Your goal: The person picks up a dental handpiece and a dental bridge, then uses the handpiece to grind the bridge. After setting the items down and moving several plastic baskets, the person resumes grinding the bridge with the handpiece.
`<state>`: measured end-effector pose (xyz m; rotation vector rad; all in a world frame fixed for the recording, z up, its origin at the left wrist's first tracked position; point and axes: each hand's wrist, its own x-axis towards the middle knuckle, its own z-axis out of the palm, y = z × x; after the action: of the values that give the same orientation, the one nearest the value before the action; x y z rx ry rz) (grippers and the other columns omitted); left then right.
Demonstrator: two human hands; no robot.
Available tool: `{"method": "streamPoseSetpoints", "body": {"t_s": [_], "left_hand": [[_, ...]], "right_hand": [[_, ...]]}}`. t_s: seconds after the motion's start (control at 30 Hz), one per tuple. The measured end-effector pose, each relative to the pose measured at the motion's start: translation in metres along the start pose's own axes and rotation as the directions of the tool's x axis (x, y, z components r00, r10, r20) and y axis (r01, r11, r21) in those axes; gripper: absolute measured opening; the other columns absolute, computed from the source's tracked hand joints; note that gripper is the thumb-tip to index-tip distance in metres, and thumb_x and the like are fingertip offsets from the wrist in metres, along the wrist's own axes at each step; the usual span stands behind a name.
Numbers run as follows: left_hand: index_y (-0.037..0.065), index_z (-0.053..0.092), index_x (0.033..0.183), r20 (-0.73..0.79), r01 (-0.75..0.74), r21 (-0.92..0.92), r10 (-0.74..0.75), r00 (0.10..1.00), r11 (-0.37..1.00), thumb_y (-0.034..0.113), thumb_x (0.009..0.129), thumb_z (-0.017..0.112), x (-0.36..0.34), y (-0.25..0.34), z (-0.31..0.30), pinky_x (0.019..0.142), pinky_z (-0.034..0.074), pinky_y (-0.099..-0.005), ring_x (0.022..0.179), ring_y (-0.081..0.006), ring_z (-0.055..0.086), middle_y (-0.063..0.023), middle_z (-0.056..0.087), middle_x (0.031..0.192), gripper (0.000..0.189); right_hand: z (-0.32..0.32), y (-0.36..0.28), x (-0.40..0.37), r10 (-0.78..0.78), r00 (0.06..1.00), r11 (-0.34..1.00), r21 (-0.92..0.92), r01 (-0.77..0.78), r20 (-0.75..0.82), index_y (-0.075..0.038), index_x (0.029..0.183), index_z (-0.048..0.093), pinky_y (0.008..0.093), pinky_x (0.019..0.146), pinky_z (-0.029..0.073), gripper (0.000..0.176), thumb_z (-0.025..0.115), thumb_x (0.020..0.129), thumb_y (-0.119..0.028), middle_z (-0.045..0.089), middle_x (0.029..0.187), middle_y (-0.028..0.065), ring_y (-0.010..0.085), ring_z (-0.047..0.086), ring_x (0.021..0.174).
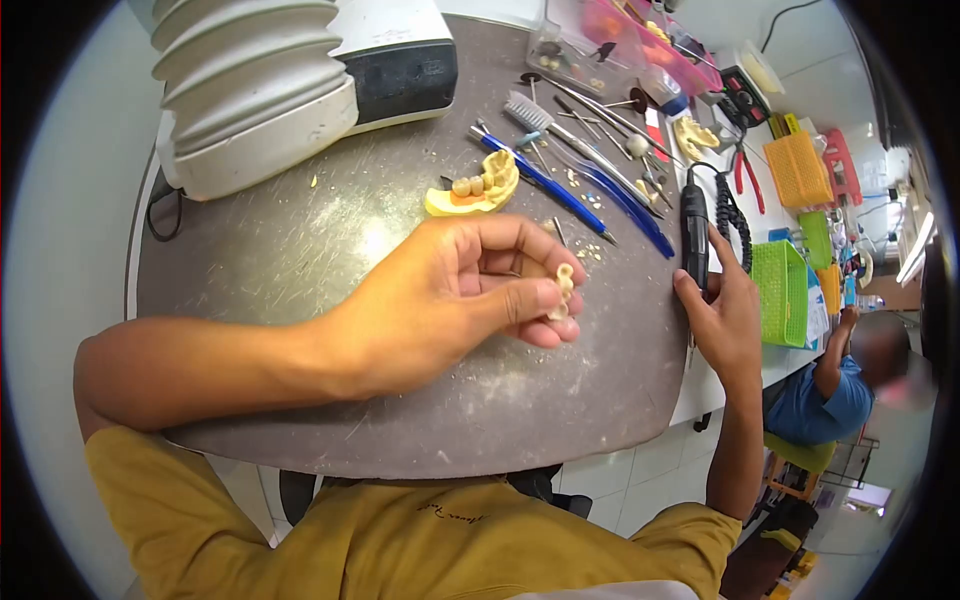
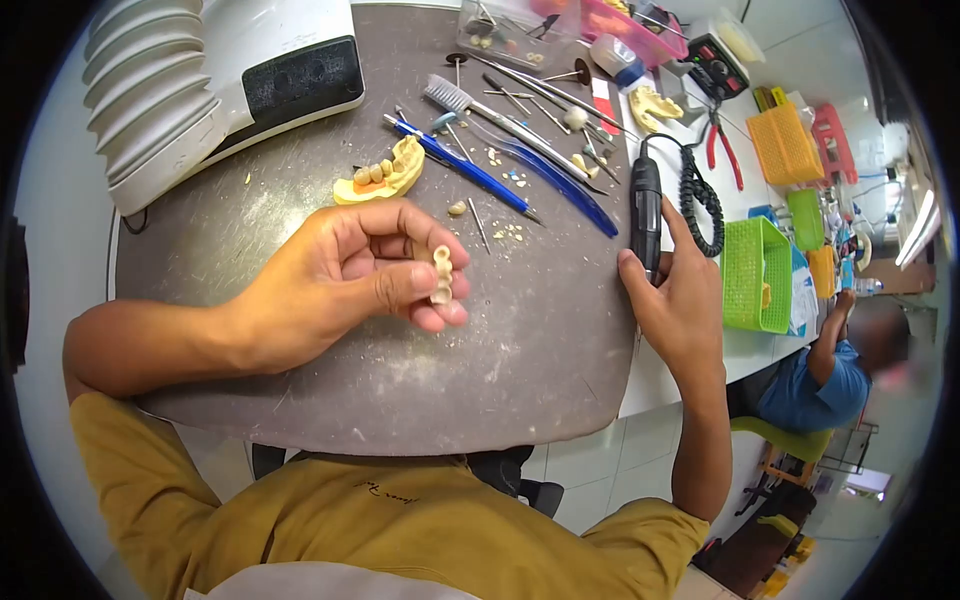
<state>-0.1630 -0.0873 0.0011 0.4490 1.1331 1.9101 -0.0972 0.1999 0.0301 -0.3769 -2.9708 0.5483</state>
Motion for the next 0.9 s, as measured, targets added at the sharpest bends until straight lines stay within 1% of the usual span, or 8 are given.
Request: {"method": "streamPoseSetpoints", "body": {"t_s": [0.1, 0.4, 0.47, 0.53, 0.57, 0.7, 0.77, 0.9], "left_hand": [[-0.003, 0.054, 0.115, 0.008, 0.004, -0.015, -0.003, 1.000, 1.000, 0.008, 0.097, 0.054, -0.001, 0.000, -0.001, 0.085, 0.055, -0.0271, 0.096, -0.0183, 0.066, -0.0120, 0.062, 0.105, 0.022], [-0.004, 0.053, 0.115, -0.036, 0.001, -0.028, -0.002, 0.999, 1.000, 0.008, 0.097, 0.053, 0.001, -0.001, 0.002, 0.085, 0.056, -0.0266, 0.098, -0.0202, 0.067, -0.0126, 0.063, 0.105, 0.022], [-0.004, 0.053, 0.115, -0.047, 0.017, -0.017, -0.018, 0.999, 1.000, 0.009, 0.097, 0.054, 0.001, -0.001, 0.004, 0.085, 0.056, -0.0266, 0.098, -0.0207, 0.067, -0.0128, 0.063, 0.105, 0.022], [-0.004, 0.053, 0.115, -0.071, 0.041, -0.041, -0.044, 0.996, 0.998, 0.009, 0.097, 0.055, 0.001, 0.001, 0.004, 0.084, 0.057, -0.0271, 0.097, -0.0215, 0.068, -0.0133, 0.063, 0.105, 0.022], [-0.004, 0.053, 0.115, -0.074, 0.049, -0.037, -0.051, 0.996, 0.998, 0.009, 0.097, 0.055, 0.001, 0.002, 0.005, 0.084, 0.057, -0.0271, 0.097, -0.0215, 0.068, -0.0133, 0.063, 0.105, 0.022], [-0.003, 0.053, 0.114, -0.099, 0.065, -0.083, -0.074, 0.992, 0.994, 0.010, 0.097, 0.055, -0.002, 0.003, 0.005, 0.084, 0.057, -0.0275, 0.096, -0.0221, 0.068, -0.0138, 0.063, 0.105, 0.022], [-0.003, 0.053, 0.114, -0.095, 0.058, -0.081, -0.066, 0.993, 0.995, 0.010, 0.097, 0.055, -0.003, 0.001, 0.005, 0.083, 0.057, -0.0273, 0.095, -0.0222, 0.068, -0.0137, 0.063, 0.105, 0.022], [-0.002, 0.053, 0.114, -0.112, 0.072, -0.067, -0.079, 0.991, 0.995, 0.011, 0.097, 0.056, -0.006, 0.002, 0.005, 0.082, 0.058, -0.0265, 0.095, -0.0215, 0.068, -0.0128, 0.063, 0.104, 0.021]], "right_hand": [[0.003, 0.005, 0.005, -0.050, 0.995, 0.986, -0.166, 0.036, -0.081, 0.004, 0.128, 0.055, 0.0322, 0.044, 0.029, 0.056, 0.068, 0.083, -0.028, 0.046, 0.048, 0.0046, 0.0130, 0.041, 0.042], [0.006, 0.013, 0.002, -0.164, 0.974, 0.923, -0.371, 0.097, -0.155, -0.002, 0.131, 0.055, 0.0328, 0.045, 0.032, 0.064, 0.064, 0.088, -0.049, 0.046, 0.048, 0.0049, 0.0155, 0.042, 0.042], [0.006, 0.012, 0.003, -0.187, 0.961, 0.902, -0.423, 0.086, -0.202, -0.004, 0.133, 0.054, 0.0329, 0.046, 0.033, 0.066, 0.062, 0.088, -0.052, 0.050, 0.055, 0.0052, 0.0153, 0.044, 0.045], [0.004, 0.002, 0.009, -0.324, 0.899, 0.885, -0.430, 0.178, -0.294, -0.008, 0.135, 0.052, 0.0326, 0.046, 0.035, 0.064, 0.062, 0.089, -0.051, 0.055, 0.064, 0.0055, 0.0149, 0.047, 0.049], [0.002, -0.008, 0.010, -0.317, 0.904, 0.911, -0.356, 0.206, -0.288, -0.010, 0.129, 0.058, 0.0322, 0.046, 0.035, 0.051, 0.065, 0.090, -0.042, 0.058, 0.072, 0.0052, 0.0142, 0.047, 0.051], [0.000, -0.029, 0.020, -0.337, 0.920, 0.934, -0.190, 0.301, -0.199, -0.009, 0.117, 0.065, 0.0318, 0.046, 0.036, 0.036, 0.068, 0.089, -0.032, 0.060, 0.072, 0.0069, 0.0150, 0.048, 0.050], [0.003, -0.033, 0.024, -0.394, 0.889, 0.919, -0.117, 0.377, -0.234, -0.007, 0.093, 0.068, 0.0314, 0.046, 0.036, 0.020, 0.070, 0.088, -0.026, 0.060, 0.067, 0.0087, 0.0167, 0.049, 0.048], [-0.008, -0.032, 0.015, -0.339, 0.932, 0.897, -0.343, 0.279, -0.128, -0.004, 0.076, 0.062, 0.0324, 0.046, 0.037, 0.029, 0.070, 0.088, -0.029, 0.059, 0.060, 0.0098, 0.0194, 0.050, 0.045]]}}
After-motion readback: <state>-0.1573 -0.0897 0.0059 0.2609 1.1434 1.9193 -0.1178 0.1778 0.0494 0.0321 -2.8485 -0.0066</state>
